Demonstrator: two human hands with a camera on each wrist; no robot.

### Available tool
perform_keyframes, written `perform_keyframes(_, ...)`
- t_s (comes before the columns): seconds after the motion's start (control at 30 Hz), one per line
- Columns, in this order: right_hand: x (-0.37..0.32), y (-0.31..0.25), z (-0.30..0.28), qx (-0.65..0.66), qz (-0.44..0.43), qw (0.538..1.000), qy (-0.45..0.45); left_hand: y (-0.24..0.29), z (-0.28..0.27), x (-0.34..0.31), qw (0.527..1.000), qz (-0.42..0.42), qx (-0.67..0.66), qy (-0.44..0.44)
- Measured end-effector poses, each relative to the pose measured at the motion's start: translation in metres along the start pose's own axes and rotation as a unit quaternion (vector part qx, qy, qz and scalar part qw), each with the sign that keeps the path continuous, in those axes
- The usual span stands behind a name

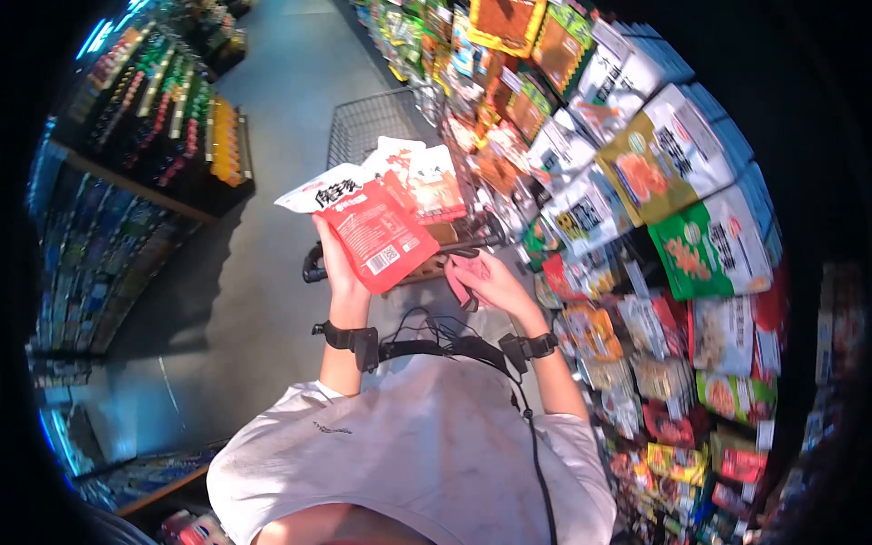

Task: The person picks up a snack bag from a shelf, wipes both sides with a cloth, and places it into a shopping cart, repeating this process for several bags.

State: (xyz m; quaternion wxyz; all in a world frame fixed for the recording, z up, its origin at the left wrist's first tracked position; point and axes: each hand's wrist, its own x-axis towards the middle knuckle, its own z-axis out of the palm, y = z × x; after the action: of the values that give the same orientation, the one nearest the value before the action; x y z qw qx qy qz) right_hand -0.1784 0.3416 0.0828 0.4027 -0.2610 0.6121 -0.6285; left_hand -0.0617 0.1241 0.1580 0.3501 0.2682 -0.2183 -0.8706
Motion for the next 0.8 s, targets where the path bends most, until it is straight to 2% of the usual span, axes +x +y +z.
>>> perform_keyframes(0.03, 0.014, -0.003, -0.02, -0.052, 0.056, 0.994, -0.075, 0.004, 0.001, 0.006, 0.999, 0.029, 0.004, 0.019)
perform_keyframes(0.13, 0.085, -0.012, -0.044, -0.174, 0.045, 0.977, -0.114, 0.013, 0.009, 0.005, 0.996, 0.066, 0.015, 0.061)
perform_keyframes(0.17, 0.11, -0.024, -0.048, -0.092, 0.078, 0.986, -0.115, 0.013, 0.016, -0.002, 0.994, 0.083, 0.019, 0.067)
perform_keyframes(0.2, 0.143, -0.023, -0.05, -0.065, 0.006, 0.994, -0.082, 0.012, 0.022, -0.005, 0.993, 0.095, 0.026, 0.061)
perform_keyframes(0.23, 0.169, -0.033, -0.04, -0.061, -0.186, 0.98, -0.028, 0.01, 0.027, -0.009, 0.992, 0.106, 0.034, 0.056)
perform_keyframes(0.27, 0.186, -0.049, -0.04, -0.089, -0.192, 0.977, -0.023, 0.008, 0.032, -0.012, 0.991, 0.116, 0.043, 0.052)
perform_keyframes(0.33, 0.202, -0.066, -0.023, -0.24, -0.213, 0.94, 0.115, 0.003, 0.048, -0.018, 0.991, 0.116, 0.057, 0.046)
perform_keyframes(0.37, 0.193, -0.08, -0.022, -0.166, -0.18, 0.969, 0.015, -0.002, 0.046, -0.014, 0.989, 0.12, 0.075, 0.038)
perform_keyframes(0.4, 0.197, -0.067, -0.023, -0.159, -0.133, 0.976, -0.072, -0.009, 0.045, -0.01, 0.988, 0.12, 0.093, 0.029)
perform_keyframes(0.47, 0.165, -0.078, -0.014, -0.096, -0.102, 0.96, -0.244, -0.022, 0.054, -0.008, 0.982, 0.137, 0.122, 0.041)
perform_keyframes(0.53, 0.126, -0.081, -0.003, 0.069, -0.06, 0.927, -0.365, -0.04, 0.064, -0.004, 0.953, 0.185, 0.24, 0.028)
perform_keyframes(0.6, 0.098, -0.083, 0.002, -0.053, -0.195, 0.927, -0.315, -0.057, 0.072, -0.007, 0.924, 0.196, 0.327, -0.004)
perform_keyframes(0.63, 0.092, -0.09, -0.001, -0.085, -0.203, 0.928, -0.299, -0.066, 0.071, -0.004, 0.913, 0.224, 0.339, -0.01)
perform_keyframes(0.67, 0.093, -0.087, -0.005, -0.03, -0.16, 0.94, -0.299, -0.073, 0.07, 0.0, 0.901, 0.251, 0.352, -0.018)
perform_keyframes(0.73, 0.101, -0.077, -0.018, 0.081, -0.076, 0.952, -0.284, -0.068, 0.073, 0.003, 0.952, 0.164, 0.253, -0.043)
perform_keyframes(0.77, 0.103, -0.073, -0.03, 0.096, -0.056, 0.951, -0.288, -0.068, 0.074, 0.003, 0.97, 0.117, 0.203, -0.058)
perform_keyframes(0.8, 0.1, -0.08, -0.038, 0.087, -0.043, 0.957, -0.272, -0.073, 0.077, 0.004, 0.962, 0.115, 0.238, -0.066)
